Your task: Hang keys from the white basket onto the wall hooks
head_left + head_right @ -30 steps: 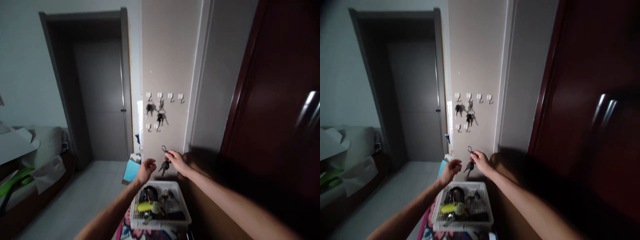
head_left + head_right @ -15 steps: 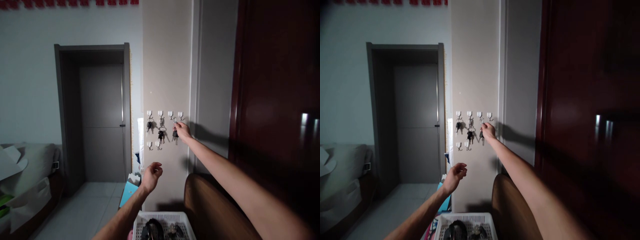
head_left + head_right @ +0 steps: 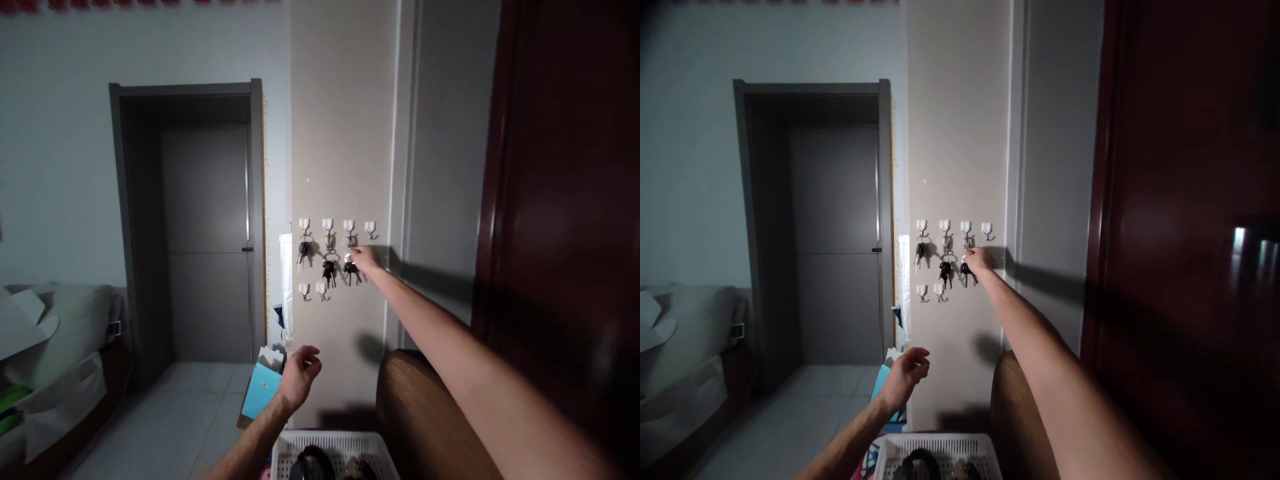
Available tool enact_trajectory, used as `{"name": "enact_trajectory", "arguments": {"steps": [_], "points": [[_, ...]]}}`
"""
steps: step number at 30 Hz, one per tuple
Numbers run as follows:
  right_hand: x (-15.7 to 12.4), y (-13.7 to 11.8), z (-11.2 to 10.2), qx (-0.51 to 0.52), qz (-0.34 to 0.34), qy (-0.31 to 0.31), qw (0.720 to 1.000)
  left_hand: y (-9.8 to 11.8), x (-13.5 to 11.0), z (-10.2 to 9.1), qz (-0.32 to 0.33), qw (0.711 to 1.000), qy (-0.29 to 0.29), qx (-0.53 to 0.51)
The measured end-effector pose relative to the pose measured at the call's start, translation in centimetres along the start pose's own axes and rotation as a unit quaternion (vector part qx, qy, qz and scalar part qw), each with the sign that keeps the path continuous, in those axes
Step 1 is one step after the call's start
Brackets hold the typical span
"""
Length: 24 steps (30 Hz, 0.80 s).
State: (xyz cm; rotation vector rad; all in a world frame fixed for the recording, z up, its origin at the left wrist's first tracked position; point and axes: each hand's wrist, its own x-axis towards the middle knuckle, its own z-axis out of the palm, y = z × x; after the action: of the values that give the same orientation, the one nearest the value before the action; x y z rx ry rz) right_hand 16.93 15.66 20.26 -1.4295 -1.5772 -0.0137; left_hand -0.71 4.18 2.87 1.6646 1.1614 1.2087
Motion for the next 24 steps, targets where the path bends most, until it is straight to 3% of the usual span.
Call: {"name": "enact_trajectory", "arguments": {"steps": [3, 5, 7, 10, 14, 16, 20, 24], "points": [[-2.6, -0.2, -0.7, -0.066, -0.001, 0.059, 0.996, -1.3, -1.5, -0.2, -0.024, 0.998, -0.022, 0.062], [-5.6, 0.1, -0.5, -0.079, -0.057, 0.036, 0.995, -2.4, -2.7, -0.5, -0.041, 0.990, -0.046, 0.126], [-9.5, 0.7, 0.4, -0.073, -0.100, -0.042, 0.991, -3.5, -4.0, -0.8, -0.054, 0.977, -0.068, 0.192], [-16.6, 1.9, 2.7, -0.033, -0.114, -0.215, 0.969, -5.1, -5.6, -1.1, -0.068, 0.956, -0.092, 0.271], [-25.7, 2.7, 5.4, 0.010, -0.127, -0.430, 0.894, -6.5, -7.2, -1.3, -0.070, 0.940, -0.103, 0.319], [-28.7, 2.7, 6.1, -0.006, -0.156, -0.486, 0.860, -6.6, -7.7, -1.3, -0.056, 0.938, -0.105, 0.324], [-31.1, 2.9, 6.7, -0.079, -0.189, -0.478, 0.854, -6.7, -8.2, -1.5, -0.041, 0.928, -0.105, 0.355], [-29.7, 3.8, 6.0, -0.122, -0.204, -0.487, 0.840, -7.0, -8.5, -1.3, -0.041, 0.914, -0.119, 0.385]]}}
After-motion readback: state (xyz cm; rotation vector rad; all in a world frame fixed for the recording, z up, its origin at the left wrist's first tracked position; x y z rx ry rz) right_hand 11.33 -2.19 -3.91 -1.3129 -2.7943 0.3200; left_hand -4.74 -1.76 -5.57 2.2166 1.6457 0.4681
